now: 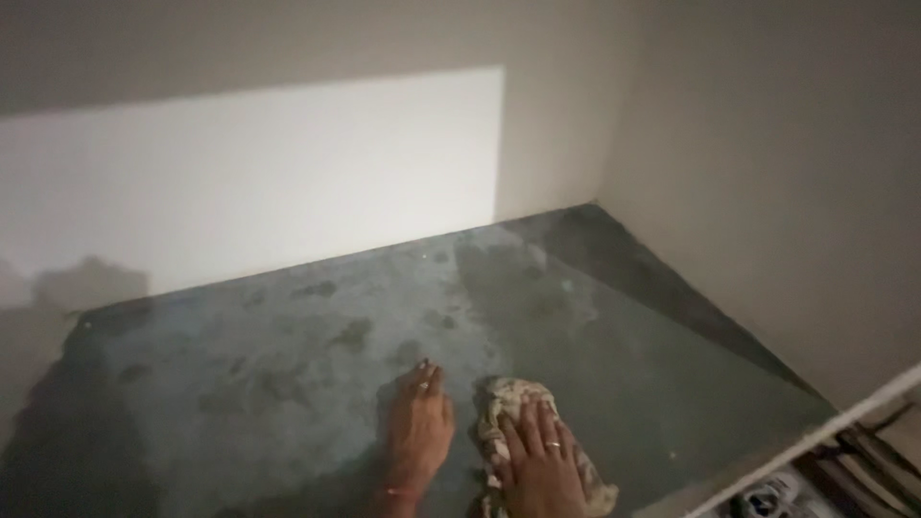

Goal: The person wipes a gray floor surface with a cloth, then cleans several pairs of shoes on the floor using the same cloth. The person handles each shoe individually, wiping the exterior surfaces.

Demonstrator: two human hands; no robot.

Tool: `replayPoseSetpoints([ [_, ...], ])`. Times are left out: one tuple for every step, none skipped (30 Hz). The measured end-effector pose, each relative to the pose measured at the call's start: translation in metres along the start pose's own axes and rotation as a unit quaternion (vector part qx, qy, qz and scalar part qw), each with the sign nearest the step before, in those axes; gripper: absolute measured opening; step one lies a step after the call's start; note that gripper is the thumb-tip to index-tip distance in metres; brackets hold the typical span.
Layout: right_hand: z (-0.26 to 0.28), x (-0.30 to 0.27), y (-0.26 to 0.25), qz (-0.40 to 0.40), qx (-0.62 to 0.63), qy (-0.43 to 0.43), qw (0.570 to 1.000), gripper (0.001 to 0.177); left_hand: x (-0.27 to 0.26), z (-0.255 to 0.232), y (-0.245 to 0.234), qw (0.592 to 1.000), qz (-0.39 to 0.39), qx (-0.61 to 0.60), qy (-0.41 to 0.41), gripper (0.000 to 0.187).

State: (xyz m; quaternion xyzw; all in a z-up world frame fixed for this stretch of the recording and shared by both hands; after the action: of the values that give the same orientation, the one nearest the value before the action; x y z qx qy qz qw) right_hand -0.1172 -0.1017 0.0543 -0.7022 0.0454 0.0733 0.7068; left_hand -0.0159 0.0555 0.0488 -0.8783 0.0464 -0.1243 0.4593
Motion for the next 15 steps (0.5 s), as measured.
replayPoseSetpoints([
  [0.000, 0.004, 0.007, 0.021, -0.008, 0.001, 1.000, 0.067, 0.003, -0.002, -0.003, 1.000, -0.016, 0.009, 0.013, 0.049],
  [-0.002, 0.010, 0.013, 0.043, -0.018, 0.003, 0.999, 0.068, 0.005, -0.007, -0.002, 0.999, -0.030, 0.017, 0.026, 0.051],
  [-0.002, 0.020, 0.011, 0.009, -0.012, -0.004, 1.000, 0.066, 0.008, -0.010, -0.003, 0.998, -0.043, 0.025, 0.039, 0.053],
  [-0.004, 0.029, 0.008, -0.021, -0.008, -0.010, 1.000, 0.065, 0.009, -0.010, 0.002, 0.999, -0.028, 0.019, 0.028, 0.053],
  [-0.004, 0.039, 0.004, -0.052, -0.004, -0.016, 0.999, 0.064, 0.012, -0.009, 0.005, 1.000, -0.013, 0.013, 0.016, 0.054],
  [-0.005, 0.054, 0.004, -0.049, -0.009, -0.013, 0.999, 0.064, 0.019, -0.008, 0.006, 1.000, -0.002, 0.008, 0.009, 0.054],
  [-0.007, 0.069, 0.003, -0.047, -0.015, -0.011, 0.999, 0.064, 0.019, -0.012, 0.004, 0.999, -0.020, 0.007, 0.023, 0.053],
  [-0.006, 0.087, 0.000, -0.046, -0.019, -0.010, 0.999, 0.065, 0.021, -0.014, -0.001, 0.998, -0.040, 0.007, 0.038, 0.053],
  [-0.005, 0.104, -0.004, -0.054, -0.014, -0.013, 0.998, 0.065, 0.024, -0.018, -0.005, 0.997, -0.060, 0.007, 0.053, 0.052],
  [-0.003, 0.120, -0.008, -0.060, -0.007, -0.017, 0.998, 0.066, 0.026, -0.013, 0.000, 0.999, -0.030, -0.014, 0.026, 0.053],
  [0.001, 0.133, -0.012, -0.066, -0.001, -0.021, 0.998, 0.066, 0.026, -0.009, 0.006, 0.999, 0.001, -0.036, -0.001, 0.055],
  [0.001, 0.145, -0.017, -0.072, -0.002, -0.016, 0.997, 0.066, 0.028, -0.005, 0.012, 0.998, 0.031, -0.056, -0.028, 0.057],
  [0.003, 0.156, -0.023, -0.078, -0.003, -0.011, 0.997, 0.066, 0.029, -0.006, 0.013, 0.998, 0.026, -0.052, -0.016, 0.056],
  [0.005, 0.162, -0.029, -0.086, -0.005, -0.004, 0.996, 0.066, 0.031, -0.008, 0.013, 0.999, 0.021, -0.049, -0.001, 0.056],
  [0.008, 0.168, -0.034, -0.090, -0.001, -0.002, 0.996, 0.066, 0.035, -0.006, 0.013, 0.999, 0.015, -0.045, 0.015, 0.055],
])
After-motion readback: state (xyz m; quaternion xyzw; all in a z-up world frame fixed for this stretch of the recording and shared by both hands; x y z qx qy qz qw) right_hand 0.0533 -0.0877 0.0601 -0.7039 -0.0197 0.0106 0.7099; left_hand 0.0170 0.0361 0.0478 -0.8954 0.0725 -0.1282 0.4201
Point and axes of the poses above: each hand's wrist, its own x-axis towards the middle knuckle, its own y-axis out of the palm, z = x × y, the point moved 8 cm from there along x, towards the middle knuckle, and after that the axes turned 4 degrees about -x, right-handed, at the moved point
